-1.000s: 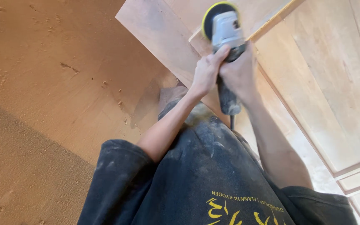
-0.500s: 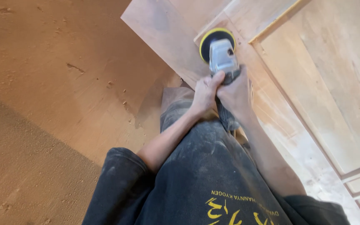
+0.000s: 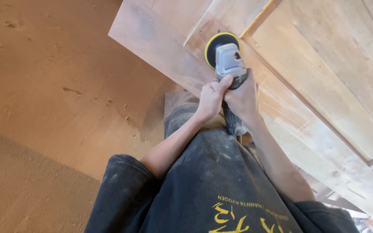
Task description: Sand the surface of a wooden door using a power sander.
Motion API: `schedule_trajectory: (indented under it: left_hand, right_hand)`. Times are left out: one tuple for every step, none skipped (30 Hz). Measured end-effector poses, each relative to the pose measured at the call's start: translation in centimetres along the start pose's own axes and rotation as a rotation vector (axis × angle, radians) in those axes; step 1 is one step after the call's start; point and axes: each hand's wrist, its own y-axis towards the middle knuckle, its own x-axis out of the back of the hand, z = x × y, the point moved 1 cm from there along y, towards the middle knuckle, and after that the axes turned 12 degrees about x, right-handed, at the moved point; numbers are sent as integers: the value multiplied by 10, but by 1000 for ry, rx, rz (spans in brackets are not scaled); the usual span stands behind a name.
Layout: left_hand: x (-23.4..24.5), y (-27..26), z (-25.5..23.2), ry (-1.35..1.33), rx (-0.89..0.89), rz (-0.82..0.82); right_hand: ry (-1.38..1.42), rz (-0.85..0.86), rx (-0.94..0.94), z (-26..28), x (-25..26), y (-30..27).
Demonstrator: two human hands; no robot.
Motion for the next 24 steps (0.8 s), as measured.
schedule_trajectory:
  left_hand:
    - [1, -3, -18, 3, -7, -1]
    - [2, -9, -32, 64, -38, 24]
    - [4, -14, -45, 125, -68, 48]
    - [11, -7, -51, 132, -66, 51]
    - [17, 0, -58, 65, -93, 63]
    - [22, 8, -66, -2, -123, 78]
    - [21, 16, -69, 4, -123, 84]
    - [22, 26, -74, -33, -219, 65]
    - [25, 35, -80, -71, -316, 47]
    - [18, 33, -91, -74, -322, 41]
    - [12, 31, -101, 8, -272, 47]
    - [6, 29, -110, 86, -217, 57]
    - [0, 30, -114, 80, -217, 52]
    - [-6, 31, -118, 108, -236, 42]
    - [-13, 32, -121, 136, -254, 32]
    - [-11, 26, -120, 133, -248, 36]
    - [-10, 20, -120, 80, -229, 40]
    - [-11, 15, -122, 28, -214, 46]
    - [-9, 15, -113, 28, -214, 51]
    - [-7, 16, -106, -48, -182, 37]
    - [-4, 17, -97, -125, -149, 23]
    - [-4, 17, -98, -128, -143, 18]
    - [-4, 18, -97, -112, -143, 17]
    - [-2, 18, -97, -101, -145, 15]
  right_hand:
    - [4, -5, 4, 5, 3, 6]
    - [66, -48, 40, 9, 4, 8]
    - [128, -91, 76, 12, 5, 10]
    - [133, -92, 70, 9, 0, 22]
    - [221, -104, 264, 8, -3, 34]
    - [306, -120, 459, 6, -5, 46]
    - [307, -127, 454, 5, -5, 55]
    - [239, -164, 477, 7, -5, 67]
    - [171, -200, 499, 10, -5, 78]
    - [172, -199, 508, 7, 2, 84]
    - [244, -207, 587, 5, 9, 89]
    - [312, -210, 661, 1, 15, 93]
    - [310, -205, 666, 1, 22, 94]
    - [277, -226, 714, 0, 29, 95]
    - [243, -248, 763, -2, 37, 95]
    - [239, -245, 758, -5, 36, 95]
    - [225, -229, 730, -9, 36, 96]
    - [210, -220, 705, -12, 39, 99]
    - [206, -222, 702, -8, 36, 94]
    - [187, -166, 658, -3, 33, 91]
    - [168, -110, 613, 2, 30, 87]
    - [169, -101, 612, 1, 30, 89]
    - [155, -103, 634, 1, 29, 89]
    - [138, -103, 660, 2, 27, 90]
